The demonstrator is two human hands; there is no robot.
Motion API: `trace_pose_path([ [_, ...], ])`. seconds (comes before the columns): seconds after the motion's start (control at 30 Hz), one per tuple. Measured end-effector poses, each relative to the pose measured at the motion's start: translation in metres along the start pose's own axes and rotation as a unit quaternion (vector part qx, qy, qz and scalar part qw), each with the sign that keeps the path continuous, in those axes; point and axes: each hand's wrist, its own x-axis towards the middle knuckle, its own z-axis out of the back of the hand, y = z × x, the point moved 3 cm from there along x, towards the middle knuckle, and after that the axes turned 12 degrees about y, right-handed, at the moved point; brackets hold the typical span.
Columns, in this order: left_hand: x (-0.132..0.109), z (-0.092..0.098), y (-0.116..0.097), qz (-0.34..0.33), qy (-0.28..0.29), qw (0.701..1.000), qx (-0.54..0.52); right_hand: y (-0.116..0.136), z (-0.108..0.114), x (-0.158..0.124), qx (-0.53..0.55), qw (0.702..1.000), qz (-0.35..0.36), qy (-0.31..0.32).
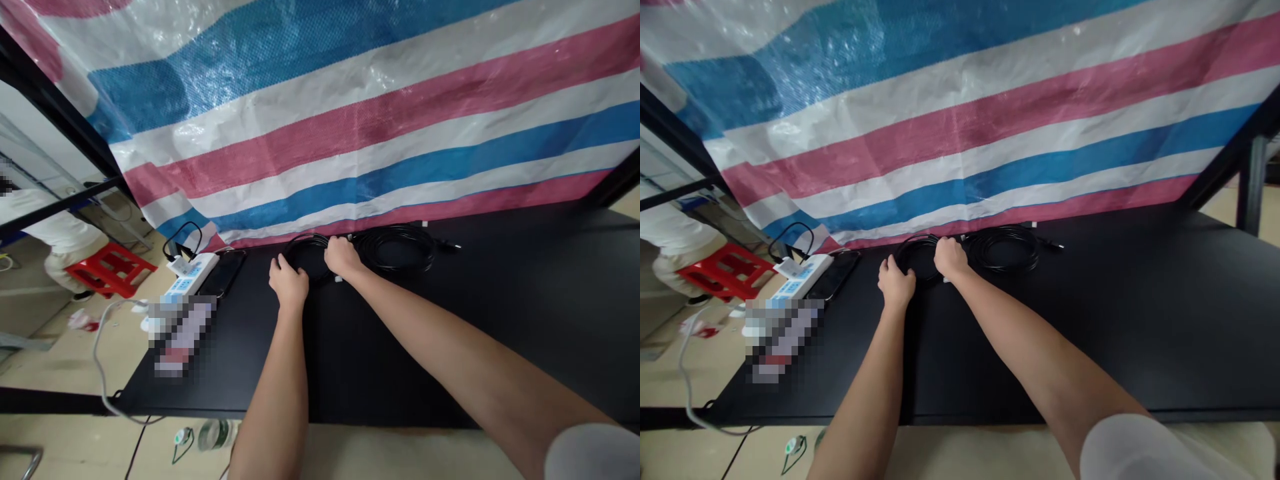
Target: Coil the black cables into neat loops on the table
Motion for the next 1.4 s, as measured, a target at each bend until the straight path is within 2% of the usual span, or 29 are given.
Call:
trace_pose_path([
  [0.13,-0.01,-0.002,-0.01,-0.063,-0.024,0.994,0.089,0.005,-0.001,-0.006,-0.096,0.994,0.057,-0.019],
  [0.2,-0.012,-0.006,-0.016,-0.124,0.024,0.987,0.1,0.006,-0.001,-0.008,-0.119,0.99,0.078,-0.007],
  [0.33,-0.016,-0.016,-0.024,-0.235,0.166,0.953,0.096,0.0,0.002,-0.011,-0.116,0.989,0.092,0.023],
  [0.47,-0.016,-0.019,-0.022,-0.257,0.183,0.943,0.109,-0.011,0.012,-0.019,-0.074,0.99,0.118,0.001],
  [0.63,-0.017,-0.018,-0.023,-0.258,0.188,0.941,0.114,-0.037,0.042,-0.04,-0.025,0.983,0.147,-0.102],
  [0.7,-0.019,-0.017,-0.024,-0.263,0.176,0.944,0.098,-0.058,0.057,-0.047,-0.009,0.98,0.122,-0.154],
  [0.8,-0.021,-0.017,-0.026,-0.277,0.168,0.943,0.076,-0.098,0.072,-0.053,0.019,0.973,0.035,-0.226],
  [0.9,-0.02,-0.02,-0.027,-0.29,0.182,0.936,0.086,-0.134,0.075,-0.055,0.056,0.955,-0.033,-0.291],
  [0.97,-0.02,-0.021,-0.027,-0.295,0.18,0.934,0.091,-0.149,0.074,-0.056,0.081,0.944,-0.066,-0.313],
  [1.07,-0.019,-0.021,-0.028,-0.292,0.162,0.94,0.076,-0.158,0.072,-0.056,0.114,0.94,-0.119,-0.298],
  [1.23,-0.02,-0.014,-0.032,-0.272,0.096,0.957,0.018,-0.159,0.077,-0.057,0.152,0.944,-0.202,-0.211],
  [1.3,-0.019,-0.013,-0.032,-0.26,0.077,0.962,0.007,-0.16,0.079,-0.058,0.166,0.945,-0.214,-0.182],
  [1.4,-0.019,-0.012,-0.033,-0.251,0.067,0.966,0.005,-0.162,0.08,-0.058,0.184,0.943,-0.217,-0.176],
])
